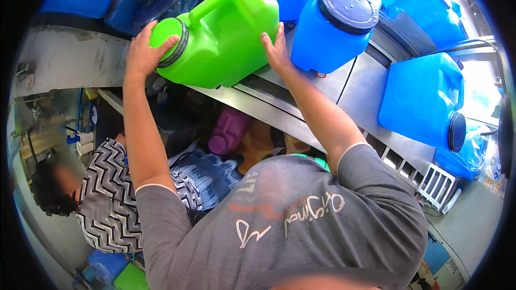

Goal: The person places lids on several large plastic jugs, wraps each lid with a strip of tape, and then uses a handheld heat gun to seal the tape around the lid rims. The person handles blue and green jugs one at a time, secures the lids, and moves the sealed jugs aside.

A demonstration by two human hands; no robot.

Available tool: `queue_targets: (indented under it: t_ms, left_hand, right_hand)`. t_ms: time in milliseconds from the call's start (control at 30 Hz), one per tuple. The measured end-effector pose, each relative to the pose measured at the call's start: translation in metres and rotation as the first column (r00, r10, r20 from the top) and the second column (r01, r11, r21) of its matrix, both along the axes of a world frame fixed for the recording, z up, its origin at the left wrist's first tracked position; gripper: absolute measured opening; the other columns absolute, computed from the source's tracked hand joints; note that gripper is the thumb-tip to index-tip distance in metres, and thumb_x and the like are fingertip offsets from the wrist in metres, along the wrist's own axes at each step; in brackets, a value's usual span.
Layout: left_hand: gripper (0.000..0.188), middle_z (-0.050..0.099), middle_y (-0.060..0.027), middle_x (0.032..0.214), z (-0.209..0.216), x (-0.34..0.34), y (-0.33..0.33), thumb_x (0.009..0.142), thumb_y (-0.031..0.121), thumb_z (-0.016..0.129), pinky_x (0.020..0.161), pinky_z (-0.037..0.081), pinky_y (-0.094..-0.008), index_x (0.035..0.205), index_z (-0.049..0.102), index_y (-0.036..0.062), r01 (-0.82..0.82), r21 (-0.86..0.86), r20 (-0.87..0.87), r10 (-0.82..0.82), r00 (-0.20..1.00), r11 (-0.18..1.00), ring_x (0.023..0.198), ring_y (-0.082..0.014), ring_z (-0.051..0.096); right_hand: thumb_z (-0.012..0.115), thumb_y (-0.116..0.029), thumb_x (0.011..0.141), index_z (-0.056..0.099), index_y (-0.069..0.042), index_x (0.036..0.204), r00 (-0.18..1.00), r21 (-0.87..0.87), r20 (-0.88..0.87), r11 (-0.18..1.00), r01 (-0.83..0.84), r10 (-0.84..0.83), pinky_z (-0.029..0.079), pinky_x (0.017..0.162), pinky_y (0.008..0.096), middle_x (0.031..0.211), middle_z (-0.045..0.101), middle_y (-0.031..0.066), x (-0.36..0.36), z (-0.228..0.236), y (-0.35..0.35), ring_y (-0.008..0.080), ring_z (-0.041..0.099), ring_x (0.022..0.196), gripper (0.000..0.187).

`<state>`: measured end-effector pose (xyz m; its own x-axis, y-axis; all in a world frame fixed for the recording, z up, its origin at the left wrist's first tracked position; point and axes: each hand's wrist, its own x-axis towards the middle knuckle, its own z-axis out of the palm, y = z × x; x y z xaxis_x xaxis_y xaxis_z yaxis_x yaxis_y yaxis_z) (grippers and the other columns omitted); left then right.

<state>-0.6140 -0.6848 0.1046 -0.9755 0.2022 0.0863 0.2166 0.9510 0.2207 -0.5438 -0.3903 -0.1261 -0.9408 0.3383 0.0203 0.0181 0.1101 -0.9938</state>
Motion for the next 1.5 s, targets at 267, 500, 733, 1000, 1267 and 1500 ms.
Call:
queue_targets:
  t_ms: [267,500,733,1000,1267,1500]
  left_hand:
    - [0.101,0.054,-0.0204,0.138,-0.046,0.021,0.000,0.067,0.061,0.085,0.107,0.044,-0.0438,0.146,0.050,0.0076,0.169,0.330,-0.044,-0.164,0.985,0.929,0.127,-0.0360,0.055]
    - [0.111,0.051,-0.0212,0.141,-0.092,0.030,-0.012,0.055,0.064,0.090,0.107,0.045,-0.0468,0.142,0.052,0.0071,0.261,0.508,-0.209,-0.176,0.962,0.821,0.127,-0.0378,0.053]
    - [0.113,0.047,-0.0236,0.145,-0.097,0.055,0.007,0.054,0.060,0.092,0.110,0.042,-0.0476,0.142,0.049,0.0046,0.189,0.560,-0.202,-0.088,0.975,0.807,0.132,-0.0387,0.049]
    - [0.108,0.044,-0.0241,0.148,-0.073,0.083,0.032,0.055,0.057,0.093,0.114,0.038,-0.0483,0.140,0.049,0.0051,0.163,0.425,-0.158,-0.104,0.982,0.891,0.136,-0.0404,0.045]
    - [0.088,0.042,-0.0204,0.153,-0.022,0.068,0.090,0.072,0.050,0.087,0.116,0.034,-0.0466,0.141,0.053,0.0084,0.420,0.320,-0.310,-0.325,0.893,0.849,0.141,-0.0383,0.041]
    - [0.111,0.043,-0.0228,0.152,-0.047,0.040,0.250,0.065,0.051,0.091,0.117,0.033,-0.0458,0.152,0.038,0.0082,0.596,0.517,-0.284,-0.534,0.796,0.614,0.143,-0.0375,0.039]
  right_hand:
    - [0.039,-0.065,0.101,0.008,-0.003,0.160,0.982,0.003,-0.005,0.982,-0.188,0.188,0.019,0.122,0.0411,0.164,0.018,0.0253,-0.068,-0.045,0.034,0.0375,0.018,0.153,0.092]
    - [0.029,-0.072,0.100,0.016,-0.011,0.161,0.985,-0.003,0.113,0.991,-0.134,0.133,0.025,0.120,0.0397,0.161,0.031,0.0210,-0.112,-0.090,0.016,0.0360,0.029,0.149,0.087]
    - [0.031,-0.073,0.099,0.019,-0.017,0.161,0.955,-0.101,0.242,0.984,-0.149,0.170,0.033,0.116,0.0405,0.160,0.034,0.0196,-0.105,-0.065,0.021,0.0351,0.035,0.146,0.084]
    - [0.046,-0.070,0.096,0.029,-0.009,0.156,0.942,-0.253,0.292,0.963,-0.092,0.167,0.036,0.114,0.0430,0.157,0.038,0.0211,-0.068,-0.055,0.025,0.0330,0.038,0.144,0.088]
    - [0.061,-0.053,0.093,0.046,-0.007,0.148,0.633,0.233,0.655,0.687,-0.689,0.412,0.039,0.114,0.0455,0.145,0.053,0.0211,0.134,-0.073,0.060,0.0381,0.050,0.134,0.073]
    - [0.066,-0.044,0.092,0.051,-0.011,0.145,0.613,0.342,0.787,0.780,-0.524,0.067,0.043,0.109,0.0451,0.140,0.058,0.0185,0.287,-0.043,0.159,0.0365,0.054,0.130,0.065]
